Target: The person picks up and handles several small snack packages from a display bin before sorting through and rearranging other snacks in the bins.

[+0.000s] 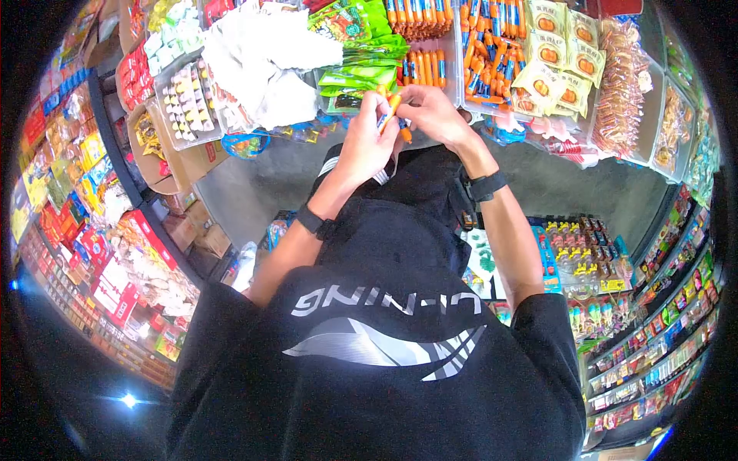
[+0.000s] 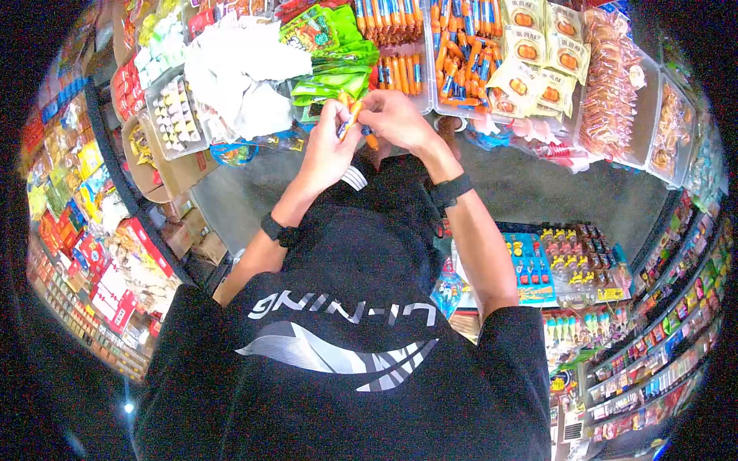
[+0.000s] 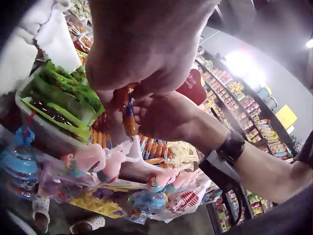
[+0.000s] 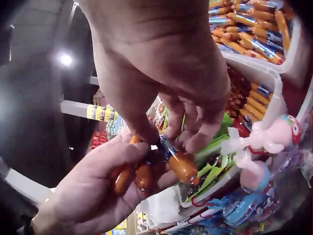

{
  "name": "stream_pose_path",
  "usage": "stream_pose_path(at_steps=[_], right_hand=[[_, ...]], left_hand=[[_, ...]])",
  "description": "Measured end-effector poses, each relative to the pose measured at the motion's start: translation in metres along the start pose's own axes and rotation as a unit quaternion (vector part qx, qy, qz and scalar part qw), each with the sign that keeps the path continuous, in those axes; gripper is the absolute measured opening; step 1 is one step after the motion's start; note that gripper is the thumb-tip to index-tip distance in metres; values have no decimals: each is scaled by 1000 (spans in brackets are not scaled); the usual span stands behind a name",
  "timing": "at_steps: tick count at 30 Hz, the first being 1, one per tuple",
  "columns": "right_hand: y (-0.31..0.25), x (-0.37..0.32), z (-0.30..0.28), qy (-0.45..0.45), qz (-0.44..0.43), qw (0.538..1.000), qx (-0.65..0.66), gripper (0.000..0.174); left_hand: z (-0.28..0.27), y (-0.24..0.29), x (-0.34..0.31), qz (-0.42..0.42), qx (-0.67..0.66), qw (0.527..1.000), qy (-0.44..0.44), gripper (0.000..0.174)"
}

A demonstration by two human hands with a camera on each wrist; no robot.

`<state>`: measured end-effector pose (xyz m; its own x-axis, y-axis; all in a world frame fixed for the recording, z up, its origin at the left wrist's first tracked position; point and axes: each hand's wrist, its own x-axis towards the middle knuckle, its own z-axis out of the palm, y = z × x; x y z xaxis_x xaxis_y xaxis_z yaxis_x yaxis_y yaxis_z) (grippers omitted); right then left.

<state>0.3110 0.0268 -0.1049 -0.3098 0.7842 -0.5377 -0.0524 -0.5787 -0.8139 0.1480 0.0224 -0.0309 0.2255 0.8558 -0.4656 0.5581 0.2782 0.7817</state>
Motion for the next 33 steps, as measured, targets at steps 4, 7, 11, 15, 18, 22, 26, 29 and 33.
stream_pose_path(at_steps=[4, 7, 11, 15, 18, 22, 26, 29, 33], right_hand=[[-3, 29, -8, 119, -17, 992, -23, 25], [-8, 59, -36, 230, -4, 957, -177, 30], [-10, 94, -50, 175, 112, 919, -334, 34], [18, 129, -48, 196, 169, 878, -404, 37], [27, 134, -46, 173, 157, 887, -399, 40], [42, 134, -43, 165, 144, 875, -431, 35], [68, 138, -52, 143, 112, 870, -458, 38], [44, 124, -42, 147, 16, 871, -469, 41], [30, 124, -43, 97, 56, 880, -462, 41]], left_hand=[[0, -34, 7, 52, -47, 996, 54, 21], [-4, -32, 2, 17, -70, 995, 64, 19], [-7, -38, -6, -1, -64, 995, 72, 19], [-12, -33, -14, 7, 1, 997, 83, 19], [-17, -27, -19, 0, 17, 995, 96, 19], [-19, -31, -22, 7, -4, 994, 110, 21], [-21, -33, -26, 3, 1, 994, 111, 22], [-21, -34, -26, 5, 2, 994, 113, 22], [-16, -35, -27, 33, 19, 991, 127, 21]])
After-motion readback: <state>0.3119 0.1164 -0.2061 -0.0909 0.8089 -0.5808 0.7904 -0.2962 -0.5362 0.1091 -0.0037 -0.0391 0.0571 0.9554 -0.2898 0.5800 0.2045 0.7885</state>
